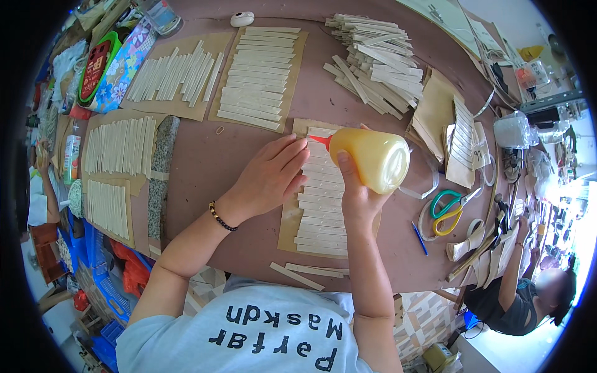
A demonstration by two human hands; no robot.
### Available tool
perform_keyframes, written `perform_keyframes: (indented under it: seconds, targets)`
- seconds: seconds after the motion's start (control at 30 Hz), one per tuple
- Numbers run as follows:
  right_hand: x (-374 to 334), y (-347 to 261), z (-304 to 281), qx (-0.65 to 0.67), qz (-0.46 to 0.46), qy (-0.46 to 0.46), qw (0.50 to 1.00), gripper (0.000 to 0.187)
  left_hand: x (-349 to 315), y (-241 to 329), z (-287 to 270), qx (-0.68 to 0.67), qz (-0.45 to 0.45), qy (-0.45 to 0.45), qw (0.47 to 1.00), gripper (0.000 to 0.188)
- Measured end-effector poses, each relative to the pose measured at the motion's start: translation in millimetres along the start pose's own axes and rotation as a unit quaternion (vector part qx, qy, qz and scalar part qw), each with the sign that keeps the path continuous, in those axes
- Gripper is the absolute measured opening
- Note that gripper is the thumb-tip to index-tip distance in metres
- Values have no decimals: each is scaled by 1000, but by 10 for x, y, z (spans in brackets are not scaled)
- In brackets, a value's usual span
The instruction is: The person arranges thin wooden strips in parallel rows on a flat cardboard base. They then use a squeeze bottle to apply glue along the edges of the aligned strips to secure them in place.
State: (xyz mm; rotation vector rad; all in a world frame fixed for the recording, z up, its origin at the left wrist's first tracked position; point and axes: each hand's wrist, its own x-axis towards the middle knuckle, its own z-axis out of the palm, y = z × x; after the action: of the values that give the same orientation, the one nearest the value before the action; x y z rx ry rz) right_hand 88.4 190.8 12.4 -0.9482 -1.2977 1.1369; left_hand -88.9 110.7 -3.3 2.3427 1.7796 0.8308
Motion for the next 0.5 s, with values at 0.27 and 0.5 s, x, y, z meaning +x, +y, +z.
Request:
perform_keyframes:
  seconds: [0.27,0.5]
  targets:
    - [-19,-57,-24,-34,-6,-17,999,52,33,-3,-32,4,-3,-8,1000,39]
    - [-26,-123,-24,-19,-15,0,1000,47,35,-10,-22,-6,-4,-8,1000,37]
